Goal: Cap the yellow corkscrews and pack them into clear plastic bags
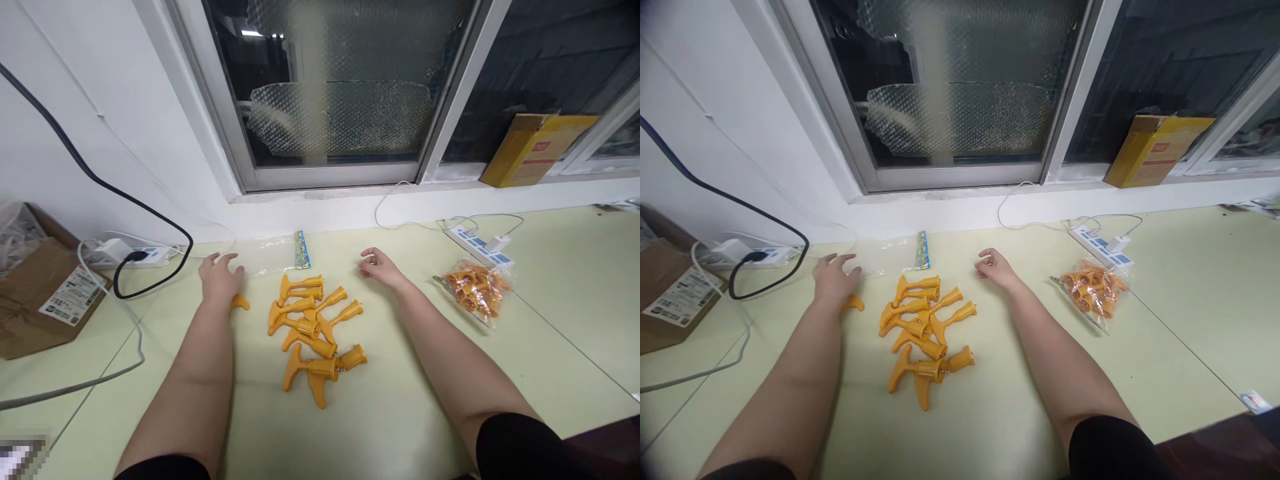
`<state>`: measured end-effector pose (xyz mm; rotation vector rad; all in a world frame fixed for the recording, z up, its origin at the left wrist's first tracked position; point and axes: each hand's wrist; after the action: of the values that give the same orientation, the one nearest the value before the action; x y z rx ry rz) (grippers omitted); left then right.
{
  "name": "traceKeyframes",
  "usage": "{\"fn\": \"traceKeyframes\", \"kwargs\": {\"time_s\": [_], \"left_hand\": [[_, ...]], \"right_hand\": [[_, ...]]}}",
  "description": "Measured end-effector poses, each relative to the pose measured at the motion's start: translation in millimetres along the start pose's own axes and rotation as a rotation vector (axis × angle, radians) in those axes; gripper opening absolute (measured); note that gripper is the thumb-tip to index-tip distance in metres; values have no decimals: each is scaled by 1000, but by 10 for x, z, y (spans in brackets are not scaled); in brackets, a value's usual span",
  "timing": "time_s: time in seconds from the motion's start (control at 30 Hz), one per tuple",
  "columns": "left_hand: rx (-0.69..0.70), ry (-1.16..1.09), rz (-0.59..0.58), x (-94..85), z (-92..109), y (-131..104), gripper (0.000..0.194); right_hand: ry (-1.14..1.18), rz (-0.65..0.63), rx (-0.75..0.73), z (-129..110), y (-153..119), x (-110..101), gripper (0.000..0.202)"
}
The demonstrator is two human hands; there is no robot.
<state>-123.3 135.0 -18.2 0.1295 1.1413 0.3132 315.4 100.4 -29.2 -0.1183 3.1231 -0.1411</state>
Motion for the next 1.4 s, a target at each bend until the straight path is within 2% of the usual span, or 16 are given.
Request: {"fn": "traceKeyframes", "kwargs": {"time_s": [0.1, 0.2, 0.37, 0.43, 0.5, 0.57, 0.63, 0.7, 0.77, 0.93, 1.07, 1.23, 1.4], "left_hand": [[131, 21, -155, 59, 236, -56, 45], [135, 61, -306, 94, 387, -102, 47], [58, 66, -367, 104, 338, -96, 52], [47, 72, -380, 111, 281, -79, 54], [45, 75, -385, 117, 239, -66, 53], [47, 78, -362, 116, 220, -59, 51], [32, 91, -311, 106, 221, -53, 54], [-14, 113, -268, 91, 232, -46, 60], [-63, 145, -287, 80, 242, -38, 62], [-91, 252, -414, 85, 275, -23, 60], [-49, 281, -454, 112, 355, -38, 60], [-20, 289, -449, 156, 467, -72, 60], [-38, 241, -405, 168, 491, -84, 65]], "right_hand": [[-53, -21, 5, 12, 4, -17, 40], [-121, -36, -7, -12, -7, -11, 37], [-350, -70, -29, -203, -77, -78, 29], [-514, -1, -48, -349, -129, -243, 26], [-679, 170, -28, -503, -195, -518, 26], [-827, 401, 83, -624, -273, -859, 35], [-914, 536, 256, -684, -356, -1188, 47], [-946, 581, 388, -684, -427, -1421, 57], [-920, 552, 461, -648, -472, -1515, 63], [-898, 425, 538, -575, -461, -1340, 65], [-974, 374, 494, -545, -396, -1196, 64], [-1035, 327, 427, -461, -279, -1022, 66], [-1058, 205, 322, -461, -224, -623, 62]]}}
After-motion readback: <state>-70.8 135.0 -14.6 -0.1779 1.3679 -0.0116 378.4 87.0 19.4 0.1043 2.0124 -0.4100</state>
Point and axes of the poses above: each hand's wrist, its own y-axis towards the middle knuckle, its own x-axis out of the palm, z = x × y, and after that the axes turned 3 degrees about -z, right-handed
